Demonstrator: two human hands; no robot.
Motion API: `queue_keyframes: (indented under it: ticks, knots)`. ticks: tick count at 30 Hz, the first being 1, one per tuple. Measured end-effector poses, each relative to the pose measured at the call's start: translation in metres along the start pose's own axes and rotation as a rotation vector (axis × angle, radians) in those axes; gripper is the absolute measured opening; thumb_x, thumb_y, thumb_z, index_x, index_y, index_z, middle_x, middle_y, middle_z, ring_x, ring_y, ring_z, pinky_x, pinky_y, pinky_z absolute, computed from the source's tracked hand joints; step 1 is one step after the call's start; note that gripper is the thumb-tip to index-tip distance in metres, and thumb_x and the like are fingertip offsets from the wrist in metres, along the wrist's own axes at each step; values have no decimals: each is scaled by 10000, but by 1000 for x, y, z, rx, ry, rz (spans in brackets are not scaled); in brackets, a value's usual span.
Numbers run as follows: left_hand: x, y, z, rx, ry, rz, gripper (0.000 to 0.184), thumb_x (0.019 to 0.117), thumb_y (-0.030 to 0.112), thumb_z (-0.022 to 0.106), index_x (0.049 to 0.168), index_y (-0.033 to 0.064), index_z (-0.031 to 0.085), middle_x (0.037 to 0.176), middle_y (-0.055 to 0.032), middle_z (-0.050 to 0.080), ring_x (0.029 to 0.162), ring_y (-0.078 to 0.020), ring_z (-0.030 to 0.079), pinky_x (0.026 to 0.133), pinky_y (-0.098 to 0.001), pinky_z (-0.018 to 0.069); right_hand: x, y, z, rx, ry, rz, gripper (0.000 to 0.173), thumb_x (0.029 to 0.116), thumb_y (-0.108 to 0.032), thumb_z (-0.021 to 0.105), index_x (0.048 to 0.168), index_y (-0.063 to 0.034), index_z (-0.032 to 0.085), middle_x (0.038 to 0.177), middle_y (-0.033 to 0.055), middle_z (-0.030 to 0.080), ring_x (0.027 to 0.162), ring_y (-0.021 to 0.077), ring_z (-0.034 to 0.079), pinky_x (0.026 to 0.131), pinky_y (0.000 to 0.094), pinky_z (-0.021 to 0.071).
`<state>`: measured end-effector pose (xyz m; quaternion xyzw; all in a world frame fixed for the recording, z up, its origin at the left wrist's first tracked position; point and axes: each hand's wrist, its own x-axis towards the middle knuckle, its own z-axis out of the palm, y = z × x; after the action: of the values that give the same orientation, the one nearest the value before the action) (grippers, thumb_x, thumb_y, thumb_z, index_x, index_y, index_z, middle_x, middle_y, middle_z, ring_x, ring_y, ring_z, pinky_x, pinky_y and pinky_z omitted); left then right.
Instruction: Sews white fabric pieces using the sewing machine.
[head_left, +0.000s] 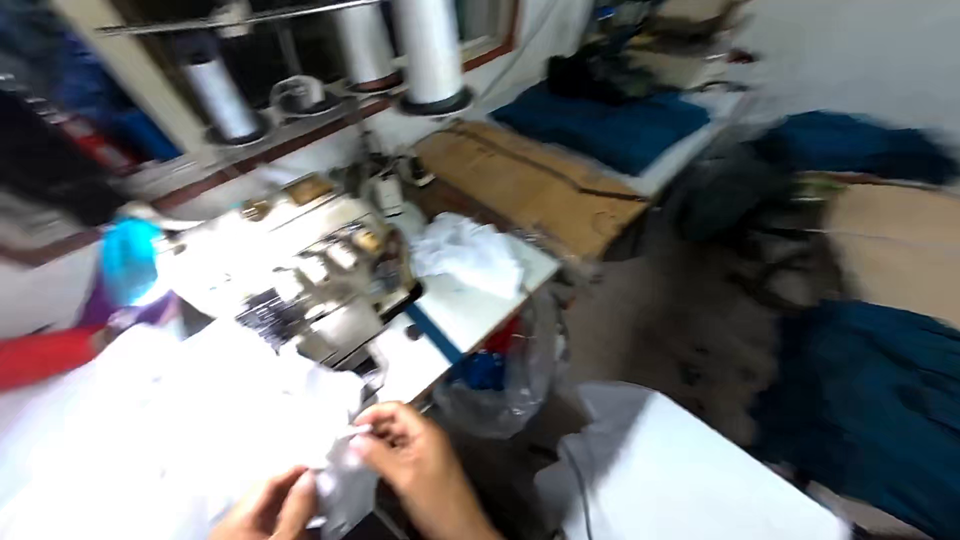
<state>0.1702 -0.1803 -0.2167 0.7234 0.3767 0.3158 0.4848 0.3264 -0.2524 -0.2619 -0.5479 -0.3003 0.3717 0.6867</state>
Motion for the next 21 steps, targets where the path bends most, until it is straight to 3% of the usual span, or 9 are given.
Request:
queue_keyframes:
  ticks: [4, 7, 8, 9, 12, 16, 19, 21]
  knots:
    - [-2, 8, 13, -177, 112, -95, 133, 917, -73, 617, 991, -22, 715, 814, 11, 743, 692, -57, 705, 678, -244, 619, -1, 5, 4, 16, 12, -80, 308, 940, -156, 731, 1183, 18, 655, 1027, 49, 731, 843, 81, 706, 746, 242, 610]
    - [-4, 7, 12, -229, 143, -120, 140, 910, -77, 619, 994, -36, 724, 811, -22, 745, 680, -85, 707, 665, -254, 622, -6, 9, 8, -152, 60, -271, 444, 894, -242, 785, 1213, 45, 671, 1295, 146, 666, 1114, 138, 681, 912, 279, 601]
    - [-5, 8, 11, -236, 153, -129, 140, 911, -74, 619, 993, -36, 725, 807, -26, 745, 676, -88, 707, 662, -254, 621, -7, 10, 8, -265, 86, -366, 446, 869, -292, 809, 1170, 20, 703, 1306, 165, 658, 1196, 165, 646, 980, 299, 572]
    - [-5, 8, 11, -244, 161, -134, 138, 911, -72, 621, 994, -38, 727, 804, -32, 745, 672, -90, 705, 658, -254, 618, -9, 9, 9, -365, 111, -440, 408, 843, -326, 831, 1098, -23, 730, 1246, 149, 679, 1196, 171, 636, 997, 309, 555]
    - [-5, 6, 11, -246, 161, -132, 135, 903, -76, 629, 991, -44, 727, 818, -41, 749, 682, -91, 709, 666, -251, 619, -12, 7, 16, -568, 136, -501, 257, 821, -332, 817, 956, -119, 765, 1053, 30, 739, 1037, 104, 671, 896, 257, 559]
    - [-6, -5, 11, -99, 205, -52, 132, 869, -41, 666, 966, -24, 753, 916, -59, 703, 691, -91, 684, 633, -237, 614, -7, 10, 19, -520, 77, -430, 104, 863, -148, 726, 927, -81, 773, 961, 9, 761, 874, 46, 710, 784, 198, 595]
    - [-7, 2, 11, -93, 269, -117, 143, 936, -61, 547, 1015, -35, 663, 730, -23, 701, 551, -91, 664, 508, -245, 584, -9, 7, 19, -599, 123, -498, 105, 859, -125, 696, 921, -84, 770, 956, 8, 763, 891, 54, 709, 797, 194, 585]
    - [-5, 9, 13, -176, 287, -157, 164, 982, -73, 455, 1083, -39, 580, 713, -34, 725, 547, -116, 692, 514, -264, 599, -15, 2, 23, -683, 129, -559, 108, 879, -128, 692, 935, -76, 769, 940, 27, 760, 863, 96, 709, 772, 228, 588]
